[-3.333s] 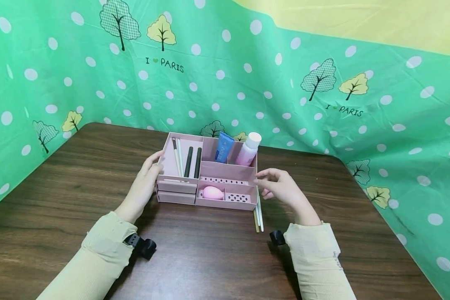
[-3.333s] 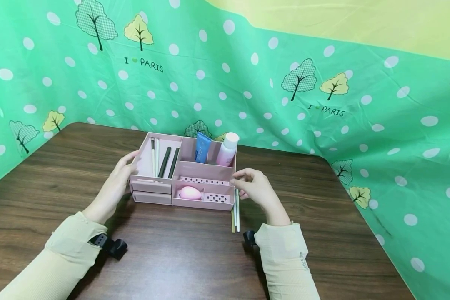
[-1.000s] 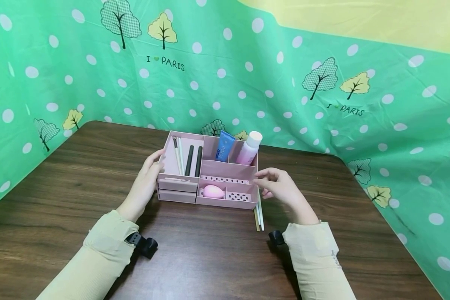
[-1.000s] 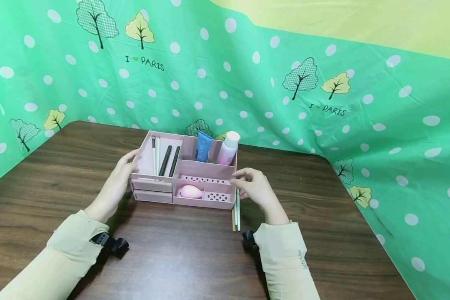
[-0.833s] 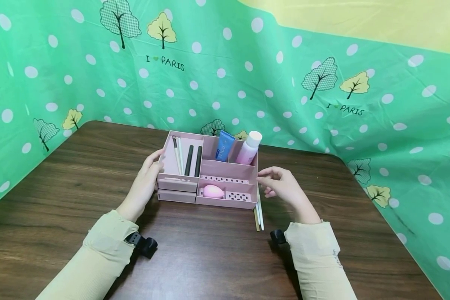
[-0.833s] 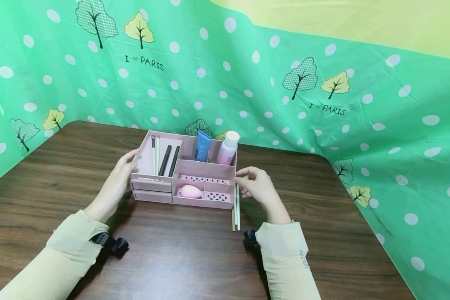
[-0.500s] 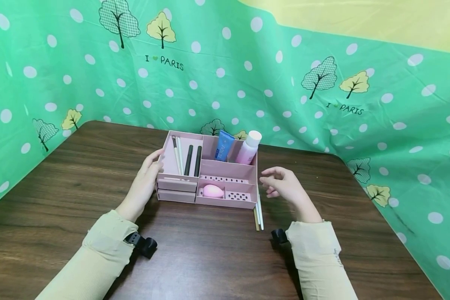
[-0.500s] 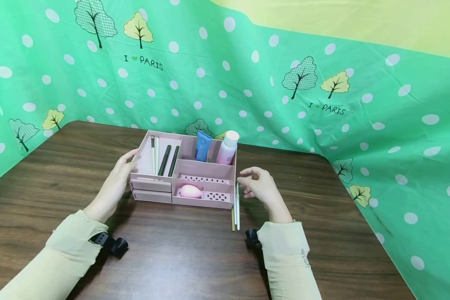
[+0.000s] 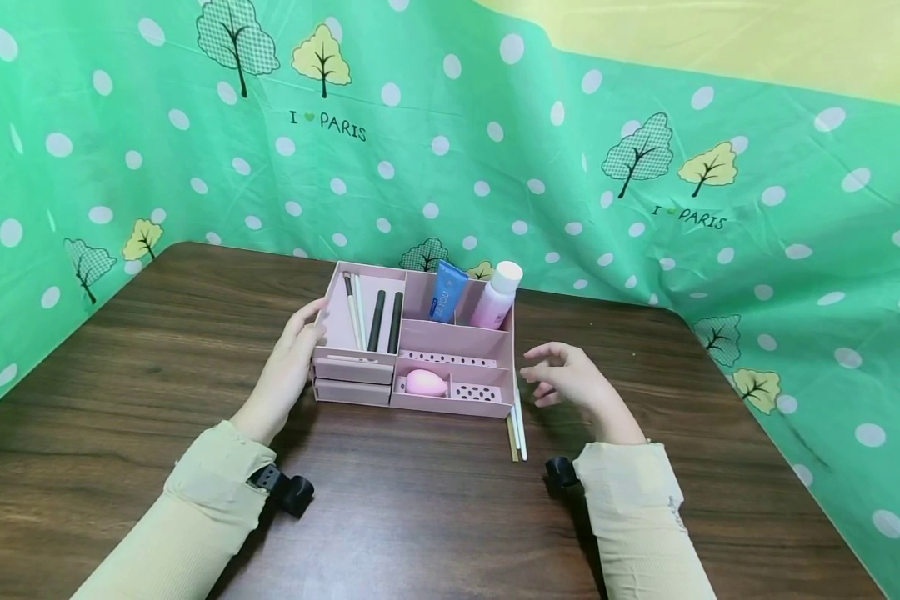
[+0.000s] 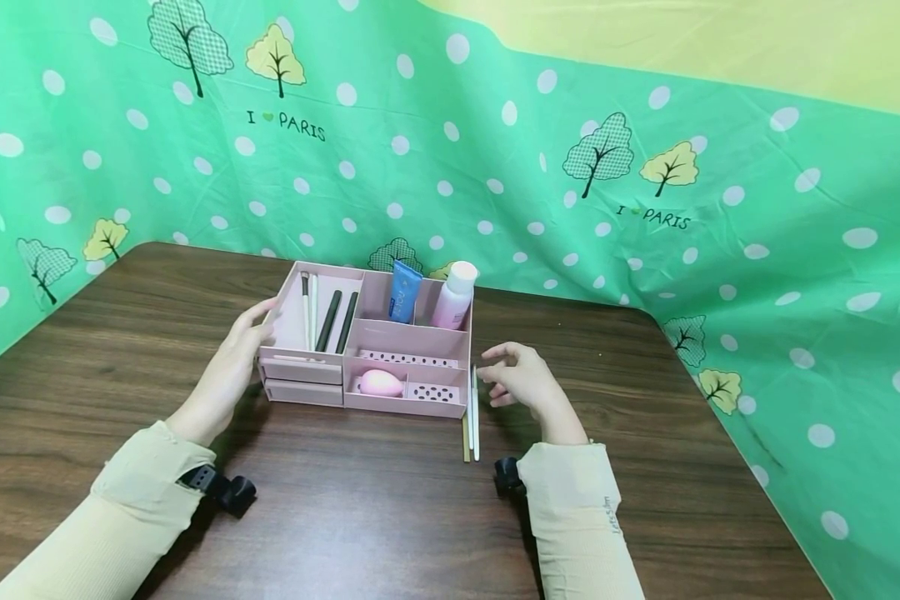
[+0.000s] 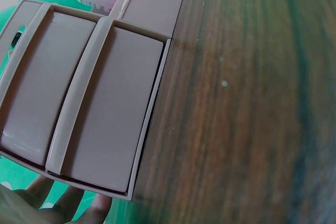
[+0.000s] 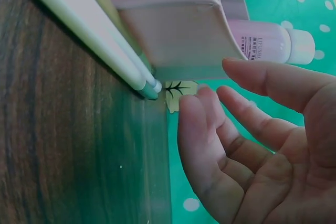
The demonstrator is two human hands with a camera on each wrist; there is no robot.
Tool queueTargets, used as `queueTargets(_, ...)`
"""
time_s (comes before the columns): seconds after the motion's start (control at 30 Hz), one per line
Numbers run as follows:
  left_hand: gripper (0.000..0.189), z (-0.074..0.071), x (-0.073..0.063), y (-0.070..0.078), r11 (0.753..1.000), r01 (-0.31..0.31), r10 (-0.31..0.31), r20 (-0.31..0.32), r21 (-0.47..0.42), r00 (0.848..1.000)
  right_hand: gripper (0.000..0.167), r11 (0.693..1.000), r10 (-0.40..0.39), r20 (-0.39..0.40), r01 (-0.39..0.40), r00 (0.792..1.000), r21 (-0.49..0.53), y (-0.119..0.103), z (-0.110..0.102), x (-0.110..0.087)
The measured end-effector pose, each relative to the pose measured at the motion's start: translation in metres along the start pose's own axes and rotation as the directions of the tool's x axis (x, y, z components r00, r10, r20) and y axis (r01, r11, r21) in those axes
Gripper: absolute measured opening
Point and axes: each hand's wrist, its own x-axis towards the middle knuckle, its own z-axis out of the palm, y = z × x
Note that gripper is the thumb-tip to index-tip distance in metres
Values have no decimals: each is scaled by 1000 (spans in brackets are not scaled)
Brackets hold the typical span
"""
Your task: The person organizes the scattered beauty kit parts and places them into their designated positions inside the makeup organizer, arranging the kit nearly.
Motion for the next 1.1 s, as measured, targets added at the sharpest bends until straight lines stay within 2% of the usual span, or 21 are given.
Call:
queueTargets(0.37,54,0,0,0,1000,-6,6,0,-6,1000,44,998,55,57,-53,997,-47,6,2,3)
queueTargets(1.1,53,-1,-1,-1,1000,-31,31,-7,-2,999,49,997,72,112,-67,991,-47,13,8,4)
